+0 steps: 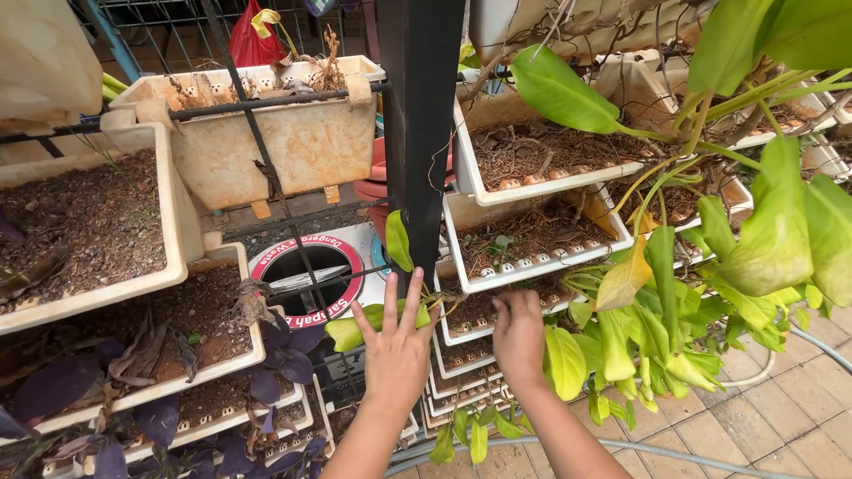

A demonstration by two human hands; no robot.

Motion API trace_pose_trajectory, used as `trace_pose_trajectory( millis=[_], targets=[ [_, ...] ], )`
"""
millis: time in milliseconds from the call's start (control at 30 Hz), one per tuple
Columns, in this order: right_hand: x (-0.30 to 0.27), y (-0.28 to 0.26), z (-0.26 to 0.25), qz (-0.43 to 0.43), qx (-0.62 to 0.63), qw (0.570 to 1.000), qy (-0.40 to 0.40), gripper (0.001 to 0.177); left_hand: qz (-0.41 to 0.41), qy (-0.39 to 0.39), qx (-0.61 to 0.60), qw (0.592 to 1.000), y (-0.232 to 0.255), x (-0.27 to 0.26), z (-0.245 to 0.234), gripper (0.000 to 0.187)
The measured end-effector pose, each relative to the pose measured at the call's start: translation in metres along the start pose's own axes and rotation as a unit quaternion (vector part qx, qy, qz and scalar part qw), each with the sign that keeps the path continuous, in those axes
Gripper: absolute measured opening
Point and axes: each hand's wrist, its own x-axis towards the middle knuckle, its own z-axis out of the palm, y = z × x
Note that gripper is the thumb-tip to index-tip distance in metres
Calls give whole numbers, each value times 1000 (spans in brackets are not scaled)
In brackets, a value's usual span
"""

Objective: The recorder is tending to plants in a vertical hydroponic or aeroponic wall garden, checking soil/medium and adjusting small plants.

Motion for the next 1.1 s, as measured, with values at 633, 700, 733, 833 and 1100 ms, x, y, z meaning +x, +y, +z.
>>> trace_pose_trajectory(
  millis=[633,700,733,833,1100],
  targets=[
    [7,12,-20,-33,29,996,-83,10,7,-37,-24,999,3,4,4,42],
    [5,3,-26,-13,16,995,-101,10,0,-38,-34,999,3,3,3,41],
    [0,1,-26,-12,16,995,-101,10,0,-39,-34,999,3,1,4,41],
    [-19,3,-21,-139,-13,988,-70,8,5,-34,-50,998,4,-5,9,43],
    [-78,28,-7,-166,-7,979,-122,11,107,24,-37,993,-5,-38,47,67]
  ],
)
